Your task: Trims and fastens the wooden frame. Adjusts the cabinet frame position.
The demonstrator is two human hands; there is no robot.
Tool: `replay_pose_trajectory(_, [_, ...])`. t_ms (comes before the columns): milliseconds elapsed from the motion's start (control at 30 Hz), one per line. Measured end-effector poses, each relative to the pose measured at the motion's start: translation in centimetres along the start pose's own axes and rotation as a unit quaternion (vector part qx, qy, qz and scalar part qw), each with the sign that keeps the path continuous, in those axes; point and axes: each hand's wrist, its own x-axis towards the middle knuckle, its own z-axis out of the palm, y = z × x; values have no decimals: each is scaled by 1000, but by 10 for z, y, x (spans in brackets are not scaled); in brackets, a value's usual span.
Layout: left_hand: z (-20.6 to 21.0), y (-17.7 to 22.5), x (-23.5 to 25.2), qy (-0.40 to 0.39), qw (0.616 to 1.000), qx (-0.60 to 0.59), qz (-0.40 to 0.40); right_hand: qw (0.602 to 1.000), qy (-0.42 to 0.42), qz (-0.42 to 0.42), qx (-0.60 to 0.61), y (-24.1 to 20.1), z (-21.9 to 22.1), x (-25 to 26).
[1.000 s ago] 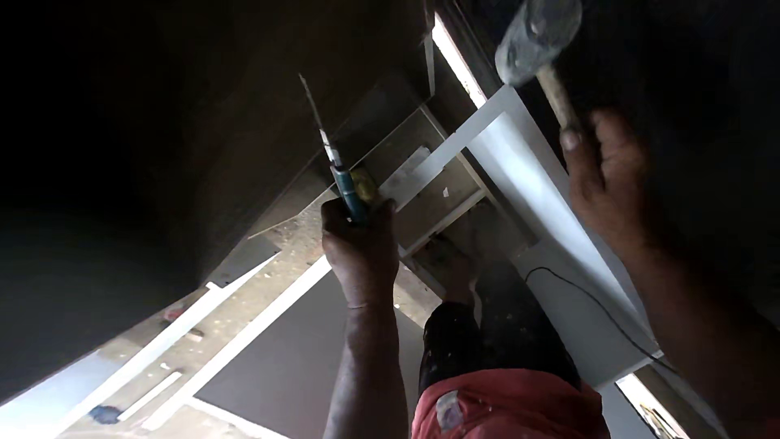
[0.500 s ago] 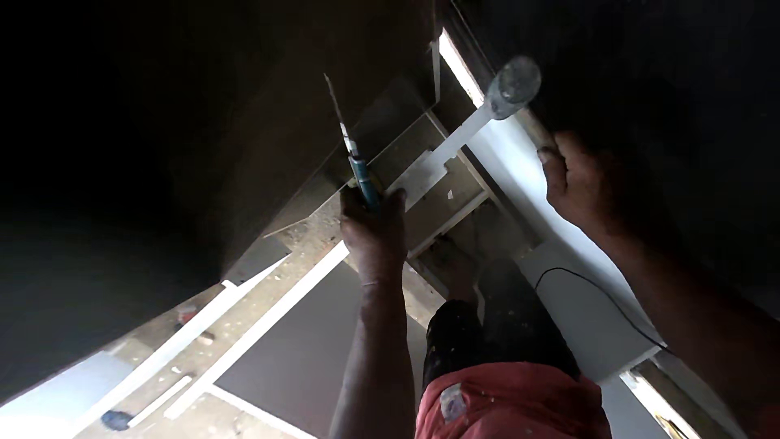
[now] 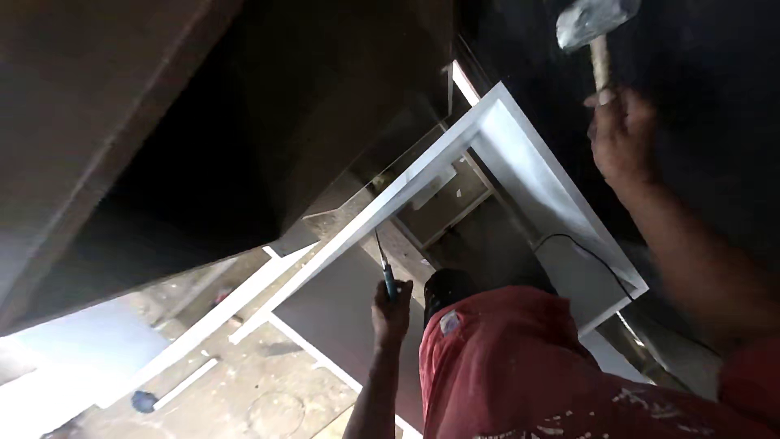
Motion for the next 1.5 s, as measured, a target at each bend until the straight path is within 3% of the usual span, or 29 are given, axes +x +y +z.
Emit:
replay_pose_trajectory(33, [-3, -8, -13, -3, 1000, -10, -3, 989, 18, 1, 146, 38, 11, -10])
replay_pose_trajectory(67, [-6, -13, -25, -6, 1000, -21, 1, 972, -34, 60, 224, 54, 8, -22])
replay_pose_trajectory(167, [-10, -11, -59, -18, 996, -85, 36, 921, -197, 217, 256, 47, -6, -85])
replay_pose_trajectory(233, [-9, 2, -74, -41, 984, -158, 67, 888, -289, 240, 264, 30, -2, -135])
replay_pose_trajectory(300, [-7, 22, -84, -84, 969, -215, 89, 874, -371, 168, 265, 19, 9, -175])
replay_pose_trajectory(400, [-3, 56, -97, -130, 955, -247, 97, 870, -442, -20, 218, -12, 24, -197])
replay_pose_trajectory(467, [4, 74, -106, -102, 948, -293, 75, 841, -474, -103, 239, -42, 35, -193])
replay_pose_trajectory(600, [13, 94, -110, 42, 908, -417, 11, 779, -544, -197, 242, -84, 56, -174])
replay_pose_trajectory(733, [12, 76, -105, 108, 890, -443, -10, 710, -613, -281, 203, -92, 57, -151])
replay_pose_trajectory(833, [15, 47, -117, 162, 882, -437, -66, 755, -594, -267, 71, -62, 63, -101])
replay_pose_trajectory(967, [32, 1, -161, 240, 883, -371, -158, 903, -406, -133, -39, 21, 90, 7])
replay_pose_trajectory(1033, [48, -14, -190, 261, 878, -330, -230, 940, -321, -100, -63, 46, 100, 57])
replay_pose_trajectory(1167, [88, -9, -236, 273, 846, -322, -326, 961, -234, -104, -105, 33, 111, 121])
replay_pose_trajectory(1267, [115, -2, -255, 281, 827, -314, -373, 949, -268, -104, -126, 22, 124, 146])
replay_pose_trajectory(1367, [133, 5, -263, 296, 817, -335, -363, 933, -302, -111, -163, 22, 134, 153])
replay_pose_trajectory(1500, [145, 15, -261, 295, 810, -365, -351, 932, -334, -112, -86, 34, 132, 164])
